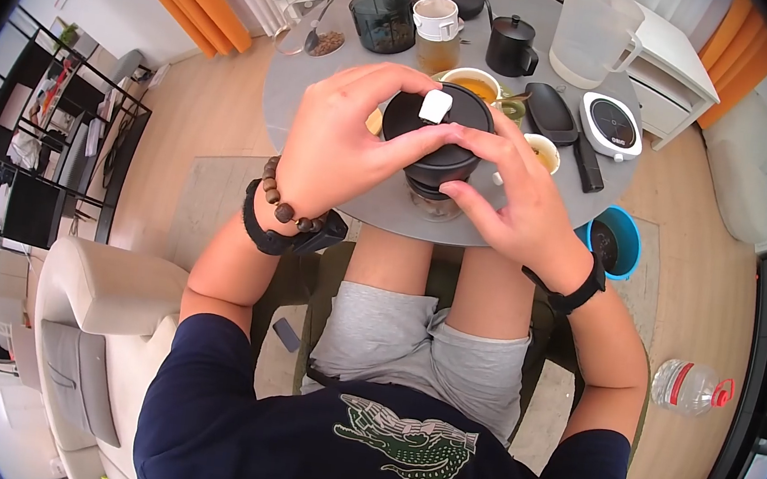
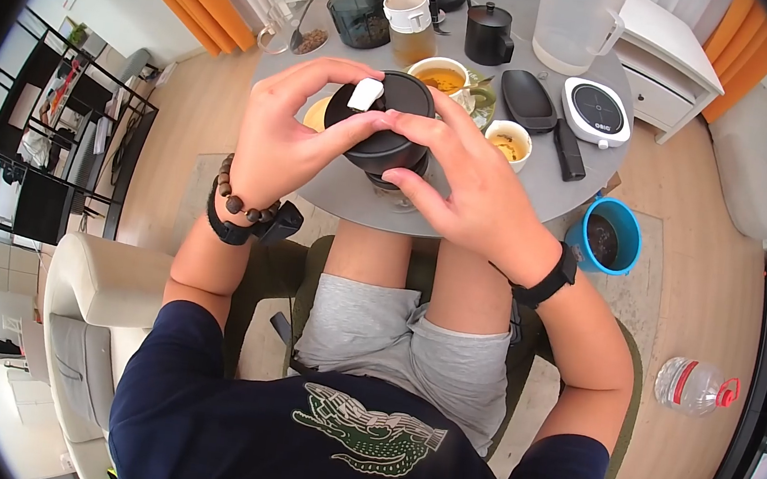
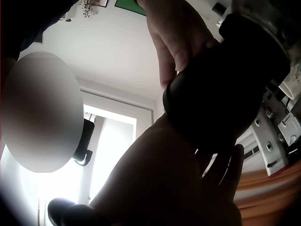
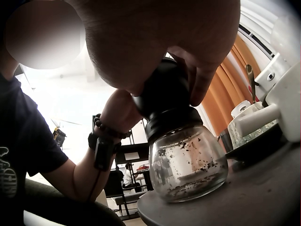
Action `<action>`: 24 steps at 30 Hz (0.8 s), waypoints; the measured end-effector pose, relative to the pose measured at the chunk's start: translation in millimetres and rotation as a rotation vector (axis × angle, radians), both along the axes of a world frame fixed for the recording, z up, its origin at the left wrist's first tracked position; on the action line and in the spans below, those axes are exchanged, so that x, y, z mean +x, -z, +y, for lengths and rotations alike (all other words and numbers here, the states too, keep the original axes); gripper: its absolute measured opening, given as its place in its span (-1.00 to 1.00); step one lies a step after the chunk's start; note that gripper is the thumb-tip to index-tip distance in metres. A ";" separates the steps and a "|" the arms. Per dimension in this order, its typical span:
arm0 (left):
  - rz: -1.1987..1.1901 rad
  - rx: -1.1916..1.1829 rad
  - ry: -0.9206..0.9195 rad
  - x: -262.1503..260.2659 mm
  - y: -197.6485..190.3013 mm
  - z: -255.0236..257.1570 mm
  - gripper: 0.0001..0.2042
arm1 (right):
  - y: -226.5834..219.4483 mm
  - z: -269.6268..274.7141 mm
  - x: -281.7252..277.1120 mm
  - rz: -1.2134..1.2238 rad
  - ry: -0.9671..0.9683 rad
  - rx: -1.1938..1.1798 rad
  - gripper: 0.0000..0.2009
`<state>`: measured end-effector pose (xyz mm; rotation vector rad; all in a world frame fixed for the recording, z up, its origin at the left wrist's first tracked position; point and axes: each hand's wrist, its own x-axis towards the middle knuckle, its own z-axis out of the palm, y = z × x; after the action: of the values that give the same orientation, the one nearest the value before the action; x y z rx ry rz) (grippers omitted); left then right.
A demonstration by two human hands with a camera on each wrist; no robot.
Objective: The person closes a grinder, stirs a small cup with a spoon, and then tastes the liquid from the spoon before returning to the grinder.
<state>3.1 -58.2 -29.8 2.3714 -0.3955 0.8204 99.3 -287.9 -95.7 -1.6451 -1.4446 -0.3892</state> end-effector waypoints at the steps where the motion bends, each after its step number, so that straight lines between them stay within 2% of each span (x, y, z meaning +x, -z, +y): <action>1: -0.019 0.001 -0.002 0.5 0.4 0.0 -0.69 | 0.2 -0.1 -0.1 -0.007 0.008 -0.004 -0.42; 6: 0.017 -0.010 -0.002 1.7 -0.3 4.3 -0.70 | 0.2 -0.7 0.0 0.046 -0.011 -0.004 -0.41; 8: 0.053 -0.013 0.098 3.3 -1.1 10.8 -0.51 | -3.1 -1.3 -1.0 0.038 -0.022 -0.005 -0.41; 9: 0.048 -0.016 0.097 2.2 -2.4 12.7 -0.51 | -5.3 -2.1 -2.2 0.054 -0.022 -0.011 -0.41; 11: 0.256 -0.089 0.204 -0.6 -5.6 16.7 -0.19 | -8.1 -3.1 -3.6 0.063 -0.025 -0.021 -0.41; 12: 0.357 -0.045 0.212 -1.9 -5.4 19.9 0.14 | -7.2 -3.3 -3.7 0.093 -0.026 -0.027 -0.41; 13: 0.348 -0.050 0.211 -1.2 -2.6 20.6 0.14 | -7.3 -3.7 -4.0 0.122 -0.027 -0.035 -0.41; 16: 0.335 -0.031 0.226 3.4 4.6 17.7 0.31 | -14.4 -7.3 -6.6 0.190 -0.029 -0.074 -0.44; 20: 0.328 -0.058 0.251 7.6 9.3 24.0 0.26 | -27.3 -6.3 -2.6 0.128 -0.032 -0.086 -0.57; 24: 0.284 -0.050 0.240 8.4 14.3 25.2 0.20 | -39.4 -3.6 -0.6 0.148 -0.026 -0.104 -0.56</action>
<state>11.5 -33.1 -44.1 2.2936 -0.5209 0.3738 98.6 -291.5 -56.3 -1.6991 -1.3930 -0.1759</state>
